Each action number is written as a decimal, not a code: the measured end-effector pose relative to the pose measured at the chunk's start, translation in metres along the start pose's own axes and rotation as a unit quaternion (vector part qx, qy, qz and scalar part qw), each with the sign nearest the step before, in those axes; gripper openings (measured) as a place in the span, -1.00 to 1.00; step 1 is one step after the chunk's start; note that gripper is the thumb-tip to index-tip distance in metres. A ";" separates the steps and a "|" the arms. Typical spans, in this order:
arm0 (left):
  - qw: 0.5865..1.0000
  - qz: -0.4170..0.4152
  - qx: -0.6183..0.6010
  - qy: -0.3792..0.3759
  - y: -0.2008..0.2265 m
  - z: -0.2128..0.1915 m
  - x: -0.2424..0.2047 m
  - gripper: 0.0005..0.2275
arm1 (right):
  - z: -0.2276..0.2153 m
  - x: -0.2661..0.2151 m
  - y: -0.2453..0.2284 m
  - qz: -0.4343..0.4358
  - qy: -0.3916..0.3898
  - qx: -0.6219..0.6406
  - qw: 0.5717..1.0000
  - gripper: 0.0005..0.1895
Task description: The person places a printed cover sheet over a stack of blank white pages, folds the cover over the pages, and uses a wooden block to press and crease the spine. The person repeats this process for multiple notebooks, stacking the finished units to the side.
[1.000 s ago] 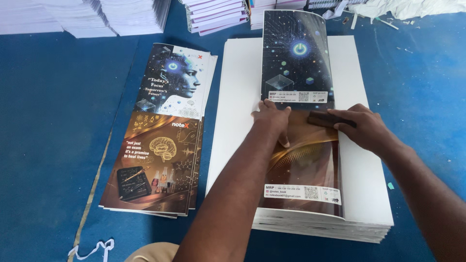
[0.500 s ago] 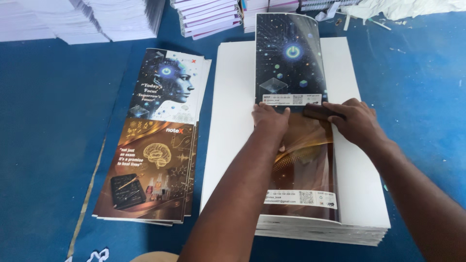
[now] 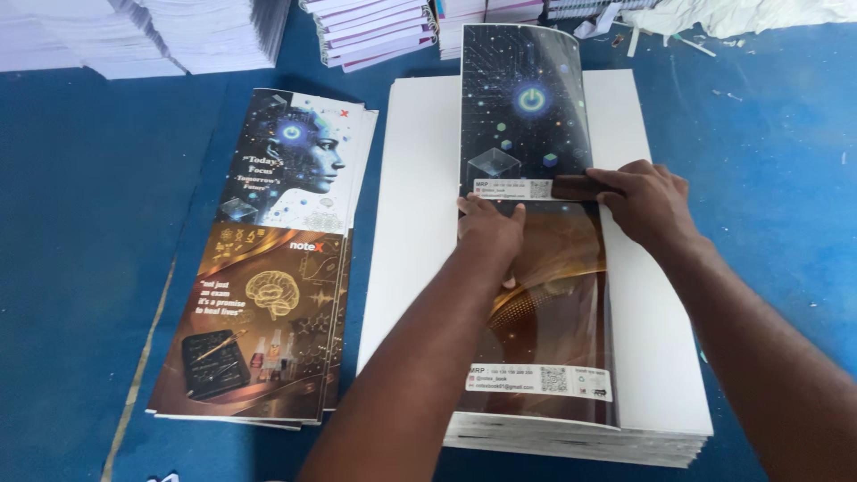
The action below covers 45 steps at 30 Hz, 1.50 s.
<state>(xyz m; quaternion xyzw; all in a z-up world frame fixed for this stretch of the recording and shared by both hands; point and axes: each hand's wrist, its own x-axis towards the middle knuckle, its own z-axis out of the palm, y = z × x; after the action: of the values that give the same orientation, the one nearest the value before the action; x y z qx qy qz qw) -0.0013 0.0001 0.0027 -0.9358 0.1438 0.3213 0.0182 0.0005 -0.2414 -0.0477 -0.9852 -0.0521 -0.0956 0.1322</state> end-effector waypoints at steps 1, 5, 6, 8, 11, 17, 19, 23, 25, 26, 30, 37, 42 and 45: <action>1.000 -0.001 -0.006 0.000 0.000 0.001 0.000 0.23 | 0.000 0.001 0.000 0.005 -0.001 0.002 1.000 -0.61; 1.000 0.003 -0.002 0.008 -0.001 0.002 -0.002 0.22 | 0.002 0.003 0.000 0.015 0.005 0.008 1.000 -0.60; 1.000 0.004 0.001 0.007 -0.001 0.002 -0.002 0.23 | 0.001 0.004 -0.001 0.018 0.004 0.006 1.000 -0.60; 1.000 0.007 0.006 0.005 -0.001 0.001 -0.002 0.23 | 0.001 0.006 -0.002 0.022 0.003 0.003 1.000 -0.60; 1.000 0.012 0.013 0.007 -0.002 0.001 -0.002 0.21 | -0.002 0.010 -0.006 0.056 -0.019 -0.003 0.998 -0.59; 1.000 0.013 0.025 -0.004 -0.001 0.000 -0.006 0.21 | -0.008 0.018 -0.012 0.105 -0.015 0.041 0.993 -0.56; 1.000 0.010 0.020 -0.010 -0.001 -0.003 -0.007 0.22 | -0.011 0.020 -0.013 0.127 -0.031 0.048 0.990 -0.56; 0.999 0.013 0.031 -0.015 -0.001 -0.003 -0.008 0.23 | -0.012 0.026 -0.015 0.155 -0.042 0.046 0.986 -0.56; 0.999 0.014 0.032 -0.015 -0.002 -0.003 -0.008 0.24 | -0.011 0.028 -0.016 0.153 -0.034 0.047 0.987 -0.56; 0.999 0.014 0.033 -0.010 -0.002 -0.002 -0.008 0.24 | -0.011 0.029 -0.016 0.151 -0.030 0.048 0.987 -0.56; 0.999 0.016 0.037 -0.007 -0.001 -0.001 -0.006 0.23 | -0.008 0.035 -0.013 0.163 -0.040 0.048 0.985 -0.59; 0.999 0.018 0.036 -0.012 -0.002 0.002 -0.001 0.21 | -0.004 0.048 -0.007 0.167 -0.021 0.052 0.984 -0.57; 0.999 0.023 0.025 0.011 -0.004 0.005 -0.002 0.18 | -0.004 0.058 -0.008 0.203 -0.039 0.054 0.977 -0.56; 0.999 0.030 0.030 0.002 -0.003 0.002 -0.005 0.18 | -0.004 0.068 -0.008 0.212 -0.055 0.026 0.975 -0.59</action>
<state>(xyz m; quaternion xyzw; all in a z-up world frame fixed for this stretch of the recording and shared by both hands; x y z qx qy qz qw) -0.0058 0.0045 0.0042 -0.9307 0.1815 0.3156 0.0360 0.0651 -0.2292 -0.0277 -0.9738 0.1487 -0.0092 0.1719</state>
